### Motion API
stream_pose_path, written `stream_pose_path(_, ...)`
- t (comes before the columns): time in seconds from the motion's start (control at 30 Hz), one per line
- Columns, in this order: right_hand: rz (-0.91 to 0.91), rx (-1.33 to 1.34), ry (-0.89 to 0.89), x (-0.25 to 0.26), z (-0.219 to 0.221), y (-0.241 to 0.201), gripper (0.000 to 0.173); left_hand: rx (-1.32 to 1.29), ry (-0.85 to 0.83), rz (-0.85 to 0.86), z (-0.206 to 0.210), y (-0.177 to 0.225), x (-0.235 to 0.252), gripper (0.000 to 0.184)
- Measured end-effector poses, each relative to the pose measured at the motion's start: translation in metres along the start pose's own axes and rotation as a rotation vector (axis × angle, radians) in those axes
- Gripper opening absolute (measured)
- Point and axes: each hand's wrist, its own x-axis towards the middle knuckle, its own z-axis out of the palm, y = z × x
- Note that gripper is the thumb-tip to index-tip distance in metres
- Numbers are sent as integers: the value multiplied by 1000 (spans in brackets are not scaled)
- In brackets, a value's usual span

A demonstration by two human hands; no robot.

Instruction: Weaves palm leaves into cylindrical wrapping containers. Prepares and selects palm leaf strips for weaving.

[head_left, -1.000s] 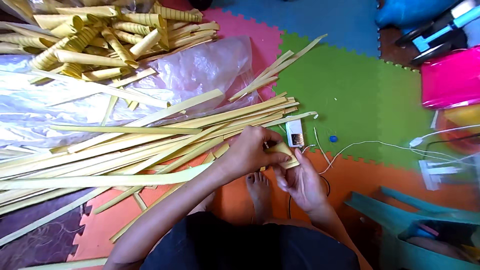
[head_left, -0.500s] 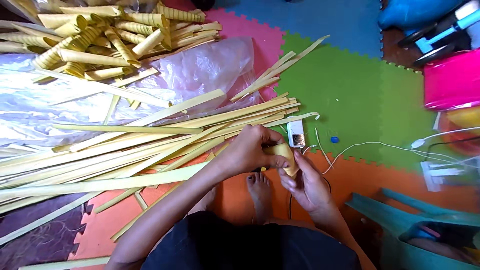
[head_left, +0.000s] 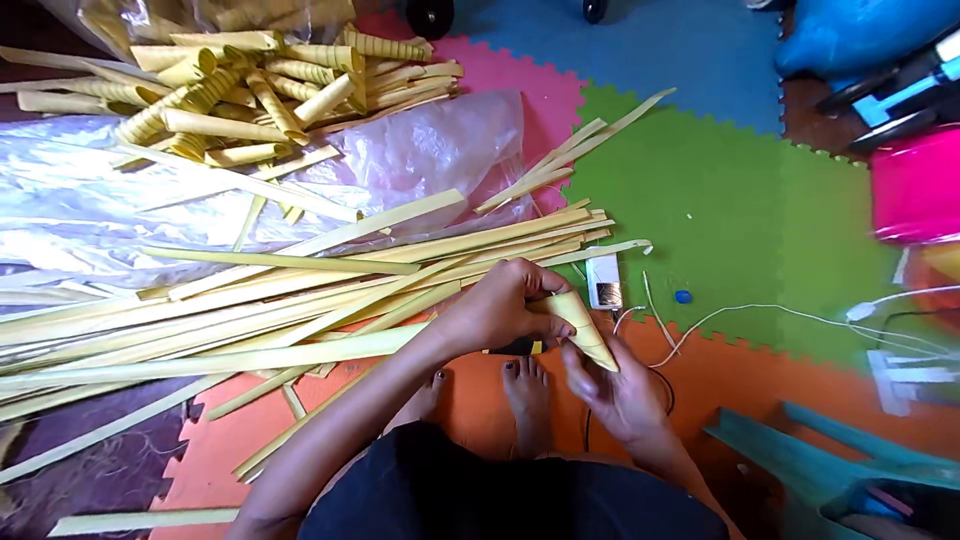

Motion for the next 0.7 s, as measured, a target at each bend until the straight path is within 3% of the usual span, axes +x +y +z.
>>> stream_pose_path(0.07,-328,-377,55,4,-8,9,41,-9,10,2,-3,1,-1,10)
stream_pose_path(0.1,-291,-310,55,3,-8,7,39,-6,4,12,-4,1,-2,11)
stream_pose_path(0.2,248,509,-98,-2,-5,-12,26,-13,-40,28,-7,1,-3,12)
stream_pose_path(0.23,251,512,-130,-2,-5,-12,26,-18,-43,29,-7,2,-3,11)
stream_pose_path(0.33,-309,-379,-9,-2,-5,-1,41,-52,-33,44,-9,3,-4,8)
stream_pose_path(0.37,-460,-605,14,-1,-6,2,42,-60,-32,52,-10,3,-4,8)
stream_pose_path(0.4,-485,-625,29,-1,-6,2,40,-67,-37,58,-11,3,-5,9)
stream_pose_path(0.43,-365,-458,21,-2,-4,-1,37,-74,-47,63,-12,2,-5,9)
stream_pose_path(0.5,57,120,-38,-5,1,-12,28,-76,-61,65,-14,1,-5,10)
stream_pose_path(0.53,143,265,-65,-5,-1,-13,28,-71,-62,61,-13,1,-5,10)
stream_pose_path(0.57,75,156,-47,-5,-1,-11,30,-61,-56,50,-13,1,-4,10)
stream_pose_path(0.67,-485,-657,10,-2,-13,3,38,-47,-31,50,-14,2,-3,10)
stream_pose_path(0.7,-512,-689,26,-2,-14,4,36,-43,-34,52,-15,2,-3,10)
